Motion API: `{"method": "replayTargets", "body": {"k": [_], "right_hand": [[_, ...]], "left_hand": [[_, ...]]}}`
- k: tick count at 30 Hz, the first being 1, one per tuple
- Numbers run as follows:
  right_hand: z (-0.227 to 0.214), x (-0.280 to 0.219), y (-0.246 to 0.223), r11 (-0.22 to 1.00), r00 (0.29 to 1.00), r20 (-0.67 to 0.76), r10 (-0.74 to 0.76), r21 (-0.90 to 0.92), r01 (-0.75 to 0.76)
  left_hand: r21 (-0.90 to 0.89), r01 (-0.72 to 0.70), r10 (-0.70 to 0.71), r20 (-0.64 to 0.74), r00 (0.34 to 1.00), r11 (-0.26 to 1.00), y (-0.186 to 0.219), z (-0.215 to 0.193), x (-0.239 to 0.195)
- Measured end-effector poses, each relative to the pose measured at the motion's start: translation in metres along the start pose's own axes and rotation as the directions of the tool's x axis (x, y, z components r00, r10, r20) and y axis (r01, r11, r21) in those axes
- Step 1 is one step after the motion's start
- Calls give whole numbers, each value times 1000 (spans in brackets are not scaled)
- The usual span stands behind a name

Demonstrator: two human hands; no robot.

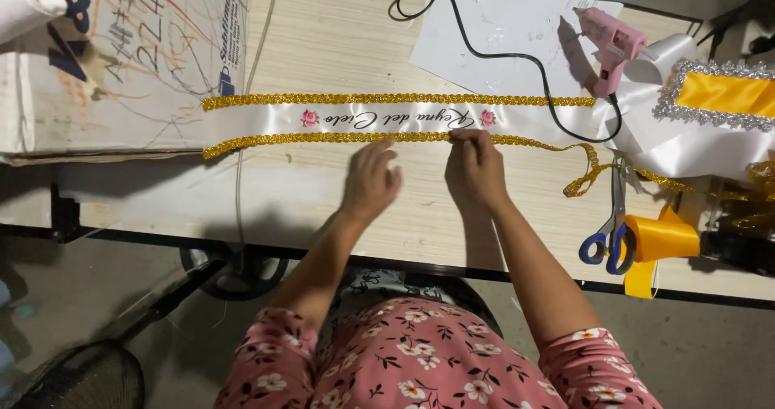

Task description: The person decorates a white sash with gold trim by applying hot glue along the edges and pressing a gold beaded trim onto it. They use a pink glue gun to apply adhesive and their hands to smooth the trim in place.

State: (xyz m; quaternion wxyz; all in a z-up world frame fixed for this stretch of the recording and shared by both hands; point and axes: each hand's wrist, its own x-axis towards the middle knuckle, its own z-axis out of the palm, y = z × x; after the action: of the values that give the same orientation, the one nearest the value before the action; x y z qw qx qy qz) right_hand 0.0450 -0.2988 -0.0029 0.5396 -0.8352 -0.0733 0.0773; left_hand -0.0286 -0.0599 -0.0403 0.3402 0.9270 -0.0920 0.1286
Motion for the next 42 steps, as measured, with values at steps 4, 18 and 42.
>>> {"method": "replayTargets", "body": {"k": [4,18,42], "right_hand": [[-7,13,43,896,987,-36,157,425,-127],[-18,8,-13,798,957,-22,290,558,-229],[-26,-34,35,795,899,-251,-360,-586,154]], "left_hand": [[6,220,-220,-45,975,975,-22,-32,-26],[-933,352,-989,-20,146,71,-99,-90,-44],[111,50,14,-512,859,993,-5,-211,81]]}}
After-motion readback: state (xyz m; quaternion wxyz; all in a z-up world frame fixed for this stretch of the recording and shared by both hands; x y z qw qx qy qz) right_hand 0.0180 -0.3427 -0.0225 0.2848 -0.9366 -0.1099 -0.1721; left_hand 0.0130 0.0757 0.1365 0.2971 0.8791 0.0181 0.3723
